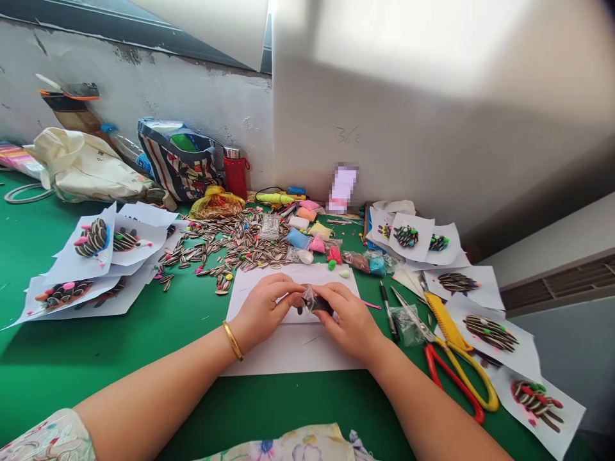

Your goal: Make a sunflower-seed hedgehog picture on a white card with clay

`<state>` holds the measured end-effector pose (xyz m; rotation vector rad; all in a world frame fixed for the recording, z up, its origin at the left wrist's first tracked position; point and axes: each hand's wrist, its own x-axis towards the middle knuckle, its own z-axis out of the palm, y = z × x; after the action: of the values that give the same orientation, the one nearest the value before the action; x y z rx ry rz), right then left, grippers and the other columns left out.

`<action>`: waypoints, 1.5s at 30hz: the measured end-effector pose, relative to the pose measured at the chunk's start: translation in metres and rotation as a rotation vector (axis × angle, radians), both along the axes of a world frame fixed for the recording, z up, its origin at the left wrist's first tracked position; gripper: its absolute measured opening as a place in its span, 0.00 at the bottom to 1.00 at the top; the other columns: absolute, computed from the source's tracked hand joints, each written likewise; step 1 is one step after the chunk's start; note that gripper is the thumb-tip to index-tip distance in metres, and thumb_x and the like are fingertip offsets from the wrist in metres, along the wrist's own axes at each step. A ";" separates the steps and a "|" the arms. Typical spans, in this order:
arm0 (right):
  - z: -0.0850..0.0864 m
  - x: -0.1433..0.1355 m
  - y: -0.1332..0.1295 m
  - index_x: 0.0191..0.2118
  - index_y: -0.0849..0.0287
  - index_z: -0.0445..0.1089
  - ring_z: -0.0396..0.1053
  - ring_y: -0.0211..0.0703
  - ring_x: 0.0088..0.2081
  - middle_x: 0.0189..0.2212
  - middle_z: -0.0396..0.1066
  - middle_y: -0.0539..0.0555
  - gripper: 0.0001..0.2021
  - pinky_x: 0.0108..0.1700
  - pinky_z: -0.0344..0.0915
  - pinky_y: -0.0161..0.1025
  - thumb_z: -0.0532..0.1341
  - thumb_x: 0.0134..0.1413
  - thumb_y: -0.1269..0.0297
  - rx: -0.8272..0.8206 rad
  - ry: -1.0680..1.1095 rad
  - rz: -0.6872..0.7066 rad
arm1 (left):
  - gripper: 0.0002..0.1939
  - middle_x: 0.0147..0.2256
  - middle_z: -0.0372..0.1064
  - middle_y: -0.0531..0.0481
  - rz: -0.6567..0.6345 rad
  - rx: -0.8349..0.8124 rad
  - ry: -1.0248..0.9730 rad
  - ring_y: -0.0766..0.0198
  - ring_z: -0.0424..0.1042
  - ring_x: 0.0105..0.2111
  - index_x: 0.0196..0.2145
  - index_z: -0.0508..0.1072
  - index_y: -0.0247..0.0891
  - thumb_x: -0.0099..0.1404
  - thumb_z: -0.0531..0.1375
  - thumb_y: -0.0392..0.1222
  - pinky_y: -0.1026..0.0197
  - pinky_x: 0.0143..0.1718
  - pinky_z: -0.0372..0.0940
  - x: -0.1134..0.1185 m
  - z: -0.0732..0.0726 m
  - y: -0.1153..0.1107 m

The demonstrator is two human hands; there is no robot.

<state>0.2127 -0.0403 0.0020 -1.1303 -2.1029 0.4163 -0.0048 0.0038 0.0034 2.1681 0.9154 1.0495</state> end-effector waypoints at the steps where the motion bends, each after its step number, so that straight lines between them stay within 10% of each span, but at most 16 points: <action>1: 0.000 0.000 0.000 0.60 0.50 0.62 0.70 0.47 0.47 0.47 0.69 0.58 0.22 0.49 0.72 0.47 0.58 0.61 0.71 0.001 0.002 -0.001 | 0.09 0.34 0.75 0.48 -0.001 -0.005 -0.021 0.61 0.72 0.37 0.42 0.78 0.40 0.70 0.57 0.39 0.57 0.43 0.66 0.000 -0.001 0.001; 9: -0.001 0.001 0.000 0.59 0.51 0.63 0.70 0.48 0.47 0.48 0.69 0.58 0.21 0.49 0.72 0.48 0.59 0.61 0.71 -0.016 -0.001 -0.011 | 0.07 0.28 0.72 0.51 0.086 -0.025 -0.052 0.62 0.70 0.31 0.29 0.76 0.39 0.63 0.65 0.43 0.59 0.35 0.65 -0.001 0.004 0.001; 22: -0.003 0.004 0.001 0.59 0.53 0.63 0.70 0.47 0.47 0.47 0.69 0.57 0.20 0.49 0.71 0.46 0.59 0.62 0.70 -0.023 -0.006 -0.024 | 0.16 0.29 0.72 0.51 0.108 -0.130 -0.037 0.63 0.69 0.31 0.28 0.73 0.38 0.70 0.56 0.48 0.61 0.36 0.63 -0.004 -0.003 0.008; 31: -0.002 0.004 -0.001 0.60 0.52 0.63 0.69 0.47 0.49 0.48 0.69 0.58 0.21 0.52 0.71 0.46 0.59 0.62 0.69 0.032 0.008 -0.051 | 0.06 0.33 0.75 0.52 -0.005 -0.235 -0.018 0.62 0.71 0.36 0.34 0.78 0.41 0.66 0.61 0.39 0.60 0.42 0.64 0.000 -0.002 0.003; 45: -0.004 0.004 0.000 0.60 0.52 0.64 0.70 0.48 0.50 0.49 0.69 0.58 0.21 0.53 0.71 0.47 0.59 0.62 0.69 -0.001 -0.001 -0.058 | 0.03 0.33 0.73 0.52 0.016 -0.065 0.038 0.63 0.70 0.35 0.35 0.77 0.40 0.65 0.63 0.36 0.60 0.40 0.64 0.002 0.001 -0.002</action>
<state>0.2163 -0.0404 -0.0022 -1.1889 -2.0660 0.3890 -0.0030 0.0021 0.0040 2.1366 0.9722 0.9759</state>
